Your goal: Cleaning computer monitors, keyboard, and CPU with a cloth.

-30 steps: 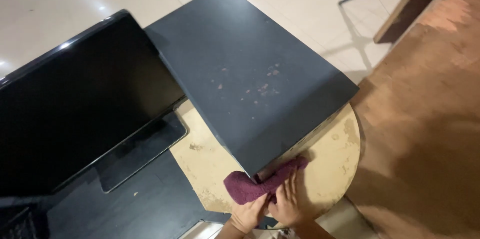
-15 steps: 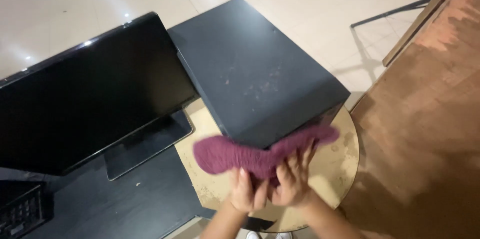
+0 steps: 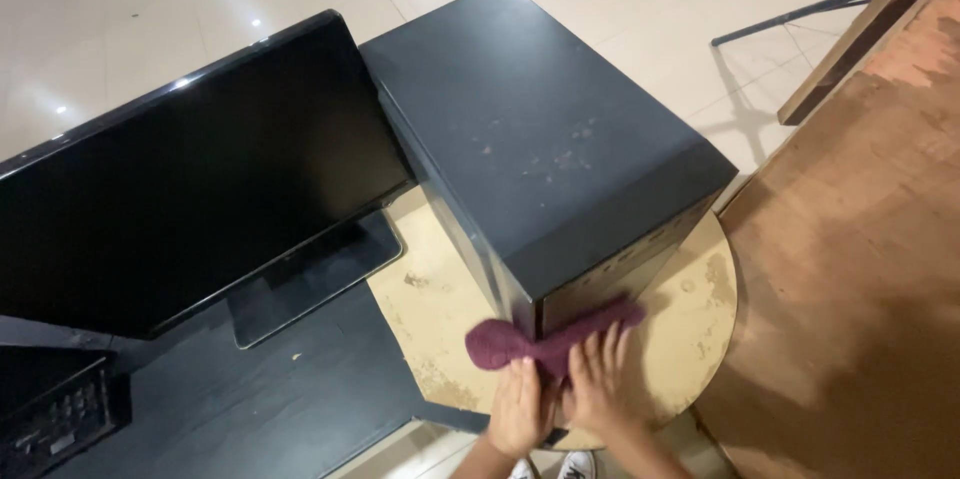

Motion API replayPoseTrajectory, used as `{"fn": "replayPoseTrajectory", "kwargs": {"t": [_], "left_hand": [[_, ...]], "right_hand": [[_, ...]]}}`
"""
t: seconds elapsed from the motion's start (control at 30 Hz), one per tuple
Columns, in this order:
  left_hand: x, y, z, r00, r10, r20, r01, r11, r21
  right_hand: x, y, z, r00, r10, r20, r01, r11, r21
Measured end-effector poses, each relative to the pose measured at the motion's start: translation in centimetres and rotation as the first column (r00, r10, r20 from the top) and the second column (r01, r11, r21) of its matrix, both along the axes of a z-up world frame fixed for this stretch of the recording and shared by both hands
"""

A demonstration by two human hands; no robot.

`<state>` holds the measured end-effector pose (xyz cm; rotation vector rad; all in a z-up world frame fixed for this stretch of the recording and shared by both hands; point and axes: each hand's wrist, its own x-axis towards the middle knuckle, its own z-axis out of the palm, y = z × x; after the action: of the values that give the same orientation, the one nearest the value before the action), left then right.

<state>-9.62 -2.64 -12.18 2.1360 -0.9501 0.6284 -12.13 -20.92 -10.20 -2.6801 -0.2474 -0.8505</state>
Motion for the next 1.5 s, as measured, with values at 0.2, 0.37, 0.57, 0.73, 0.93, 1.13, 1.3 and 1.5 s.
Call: {"fn": "replayPoseTrajectory", "kwargs": {"t": [0.2,0.37,0.57,0.73,0.93,1.13,1.3,1.5], "left_hand": [[5.1,-3.2,17.5,0.925,0.051,0.376,0.0,0.991,-0.132],[6.4,-5.0,22.8,0.945,0.019,0.325,0.024,0.991,-0.129],[7.8,-8.3,9.5,0.989,-0.092,-0.113,0.085,0.995,-0.06],[-0.8,-9.0,2.4,0.788,-0.125,-0.603,0.135,0.99,-0.028],[-1.8,-11.7,9.7,0.963,0.191,-0.193,-0.197,0.98,-0.012],[0.5,-14.2,19.6,0.849,0.398,0.346,-0.436,0.899,0.035],[2.0,-14.6,23.3,0.728,0.109,0.677,-0.413,0.857,0.307],[-0.3,-15.7,10.5,0.824,0.314,0.471,-0.458,0.86,0.227]], "right_hand": [[5.3,-1.6,20.5,0.901,0.072,0.427,-0.077,0.997,-0.004],[6.6,-3.4,24.7,0.842,0.109,0.528,-0.039,0.989,-0.143],[6.4,-7.2,11.2,0.863,0.176,0.474,-0.158,0.984,-0.077],[1.6,-11.6,-1.8,0.969,0.212,0.13,-0.196,0.972,-0.126],[0.8,-14.8,-3.7,0.931,0.184,-0.315,-0.264,0.935,-0.237],[6.6,-13.0,9.7,0.861,0.392,0.323,-0.412,0.911,-0.007],[8.1,-14.9,8.4,0.834,0.42,0.357,-0.45,0.893,0.002],[7.0,-16.4,0.7,0.841,0.442,0.31,-0.477,0.878,0.041]]}}
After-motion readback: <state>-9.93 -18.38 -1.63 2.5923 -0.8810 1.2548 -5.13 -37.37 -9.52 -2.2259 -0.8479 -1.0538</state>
